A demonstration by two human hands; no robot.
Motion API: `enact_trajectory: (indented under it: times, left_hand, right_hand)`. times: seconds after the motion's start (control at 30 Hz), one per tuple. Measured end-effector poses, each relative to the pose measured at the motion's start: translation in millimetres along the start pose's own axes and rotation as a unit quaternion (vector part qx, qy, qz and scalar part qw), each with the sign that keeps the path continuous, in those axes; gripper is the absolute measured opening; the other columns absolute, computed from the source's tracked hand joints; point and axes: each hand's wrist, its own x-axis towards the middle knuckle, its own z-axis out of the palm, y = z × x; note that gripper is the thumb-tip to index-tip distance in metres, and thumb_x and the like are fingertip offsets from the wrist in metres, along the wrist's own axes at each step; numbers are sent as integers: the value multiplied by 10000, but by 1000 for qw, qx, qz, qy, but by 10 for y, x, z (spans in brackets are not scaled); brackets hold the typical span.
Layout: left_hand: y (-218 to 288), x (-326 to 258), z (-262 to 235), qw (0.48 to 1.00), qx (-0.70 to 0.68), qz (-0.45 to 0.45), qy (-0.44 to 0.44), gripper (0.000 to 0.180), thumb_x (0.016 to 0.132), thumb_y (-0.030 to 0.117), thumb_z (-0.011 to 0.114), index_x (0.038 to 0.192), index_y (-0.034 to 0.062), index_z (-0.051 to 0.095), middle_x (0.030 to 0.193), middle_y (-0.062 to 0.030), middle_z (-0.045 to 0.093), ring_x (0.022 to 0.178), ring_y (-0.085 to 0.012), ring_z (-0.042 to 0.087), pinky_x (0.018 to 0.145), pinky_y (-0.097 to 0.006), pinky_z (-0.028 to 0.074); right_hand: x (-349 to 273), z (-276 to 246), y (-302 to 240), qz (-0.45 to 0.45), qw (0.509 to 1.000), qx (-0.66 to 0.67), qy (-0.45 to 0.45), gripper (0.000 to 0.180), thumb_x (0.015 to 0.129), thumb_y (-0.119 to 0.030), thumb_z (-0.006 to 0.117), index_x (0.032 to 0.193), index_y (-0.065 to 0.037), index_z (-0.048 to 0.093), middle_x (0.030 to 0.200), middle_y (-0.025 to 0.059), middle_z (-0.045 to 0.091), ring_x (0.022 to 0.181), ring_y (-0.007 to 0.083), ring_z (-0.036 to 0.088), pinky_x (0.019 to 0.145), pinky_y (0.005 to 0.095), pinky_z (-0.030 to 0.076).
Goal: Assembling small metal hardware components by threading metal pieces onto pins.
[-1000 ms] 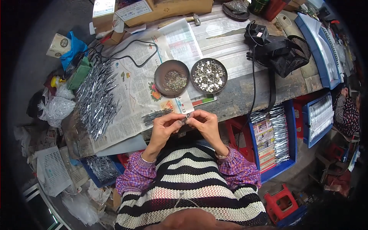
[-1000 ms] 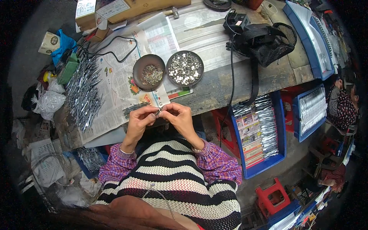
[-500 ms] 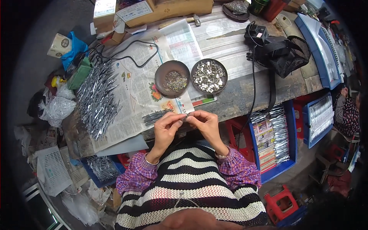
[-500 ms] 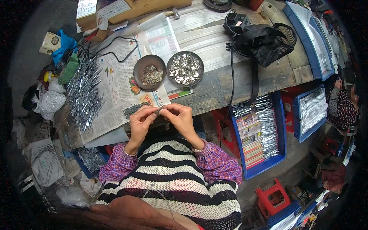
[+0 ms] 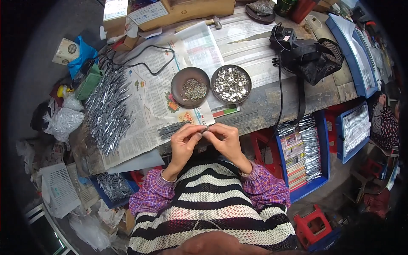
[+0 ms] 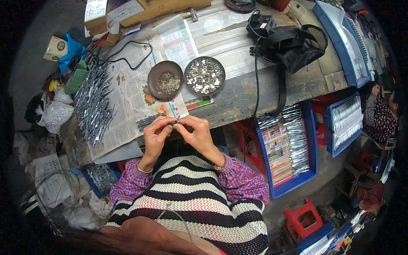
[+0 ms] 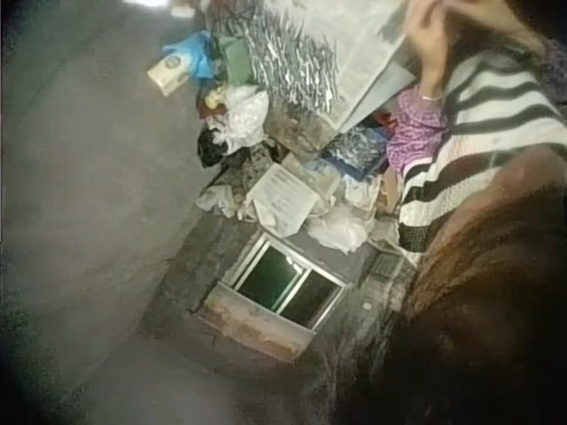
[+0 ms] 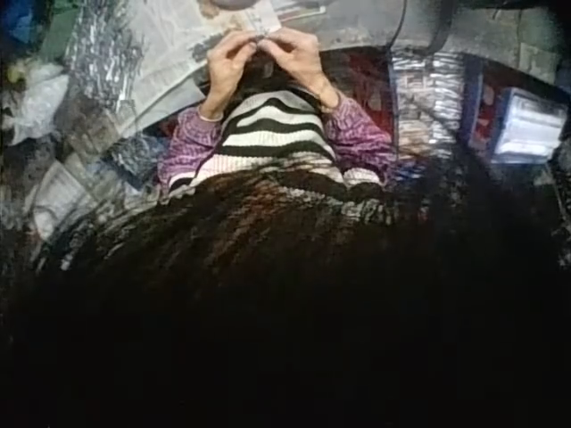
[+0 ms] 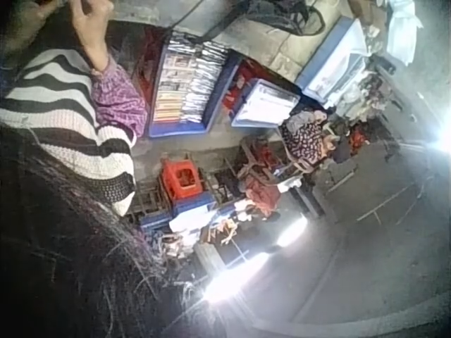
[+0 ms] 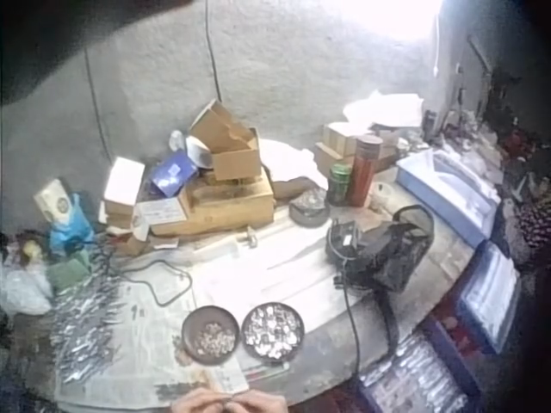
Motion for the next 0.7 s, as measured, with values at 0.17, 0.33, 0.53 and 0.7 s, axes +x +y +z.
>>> enact_trajectory:
  times: [0.17, 0.33, 0.53, 0.7]
  left_hand:
    - [11, 3, -14, 1000, -7, -18, -8, 191, 822, -47, 576, 989, -12, 662, 892, -27, 590, 735, -65, 511, 645, -177, 407]
    - [-28, -7, -8, 999, -28, -28, -14, 191, 830, -31, 570, 1002, -16, 652, 877, -6, 570, 719, -43, 487, 621, -168, 386]
    - [-10, 4, -12, 998, -12, -48, -27, 185, 832, -22, 572, 1002, -23, 647, 890, -12, 574, 728, -47, 494, 633, -168, 392]
    - [-9, 0, -5, 998, -28, -45, -16, 183, 835, -23, 571, 1003, -24, 645, 882, -13, 580, 731, -54, 499, 641, -170, 396]
  right_hand:
    - [8, -12, 38, 142, 977, 158, 26, 128, 784, -70, 686, 870, 23, 668, 721, 24, 632, 590, 52, 561, 512, 195, 436]
    - [27, -17, 27, 125, 986, 111, 16, 139, 800, -45, 662, 922, 23, 654, 764, 13, 634, 630, 35, 563, 555, 181, 454]
    - [72, -51, -21, 64, 995, 59, 41, 152, 784, -55, 677, 917, 14, 654, 754, 17, 630, 606, 42, 557, 525, 182, 438]
    - [31, -54, 47, 143, 979, 122, 82, 115, 842, -59, 622, 928, 14, 647, 721, 2, 611, 590, 44, 537, 527, 183, 428]
